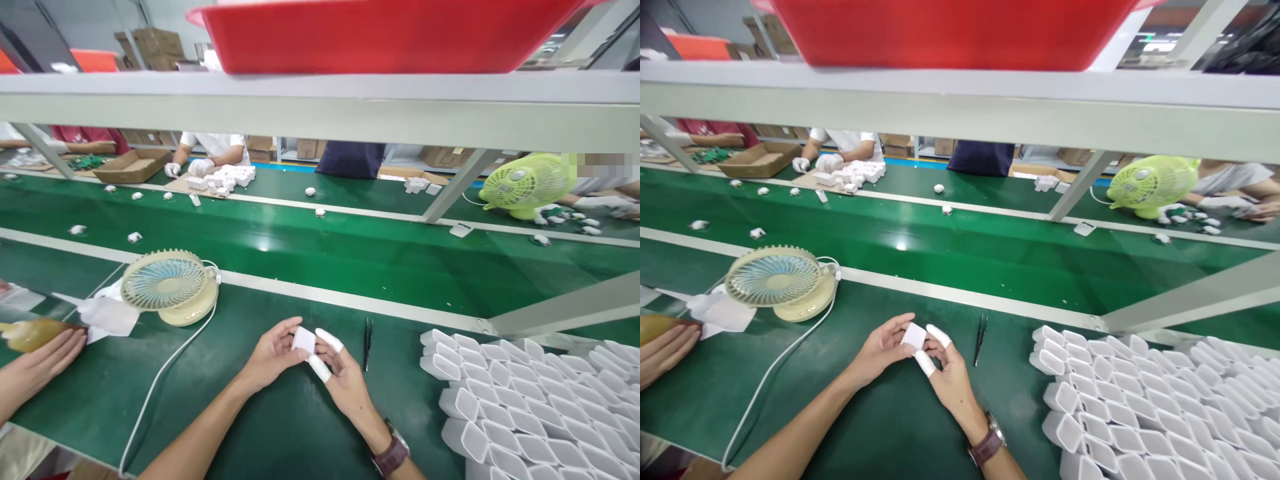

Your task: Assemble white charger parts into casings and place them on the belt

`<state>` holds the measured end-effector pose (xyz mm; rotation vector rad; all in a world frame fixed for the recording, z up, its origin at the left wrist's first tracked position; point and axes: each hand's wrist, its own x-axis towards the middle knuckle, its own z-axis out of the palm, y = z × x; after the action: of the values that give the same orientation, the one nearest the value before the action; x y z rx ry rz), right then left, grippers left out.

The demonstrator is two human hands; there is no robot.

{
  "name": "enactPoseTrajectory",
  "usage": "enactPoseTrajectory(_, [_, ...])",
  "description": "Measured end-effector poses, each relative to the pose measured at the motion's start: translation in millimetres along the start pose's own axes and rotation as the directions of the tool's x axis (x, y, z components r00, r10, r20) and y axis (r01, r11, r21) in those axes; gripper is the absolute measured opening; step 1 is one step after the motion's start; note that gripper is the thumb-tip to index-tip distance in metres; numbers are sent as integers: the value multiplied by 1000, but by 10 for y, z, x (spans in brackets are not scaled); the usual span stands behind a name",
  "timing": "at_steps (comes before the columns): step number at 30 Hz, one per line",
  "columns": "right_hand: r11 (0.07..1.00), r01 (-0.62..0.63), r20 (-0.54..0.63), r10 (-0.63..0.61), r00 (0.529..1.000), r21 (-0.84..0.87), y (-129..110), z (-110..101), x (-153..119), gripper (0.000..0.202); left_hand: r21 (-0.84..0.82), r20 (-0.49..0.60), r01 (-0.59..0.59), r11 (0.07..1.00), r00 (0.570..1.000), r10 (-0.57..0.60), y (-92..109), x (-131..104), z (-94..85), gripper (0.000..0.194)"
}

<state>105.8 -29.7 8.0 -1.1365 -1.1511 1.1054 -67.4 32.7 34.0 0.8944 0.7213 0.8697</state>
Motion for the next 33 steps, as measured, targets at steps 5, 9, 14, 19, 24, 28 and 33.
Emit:
enactPoseTrajectory(5, [955,191,24,-191,981,-228,1,-7,-13,52,167,-43,-87,982,994,96,-10,46,-45,43])
enactPoseTrajectory(9, [729,381,174,-347,922,-569,-11,-32,-42,49,359,-237,-241,902,911,337,18,152,-209,42])
enactPoseTrajectory(14, [393,558,414,-394,820,-731,-7,21,-99,45,523,-290,-279,806,831,475,69,215,-346,40])
enactPoseTrajectory(19, [294,583,471,-374,799,-757,-71,61,-117,40,669,-183,-271,692,843,506,127,385,-225,34])
enactPoseTrajectory(24, [327,577,457,-376,806,-748,-119,66,-126,37,770,-129,-269,579,822,554,354,977,-223,29])
enactPoseTrajectory(28, [354,559,436,-371,820,-750,-90,79,-128,37,832,-163,-221,509,779,605,513,1401,-339,28])
enactPoseTrajectory(33, [356,536,433,-331,838,-766,-90,103,-145,39,881,-157,-185,435,755,637,502,1430,-309,38])
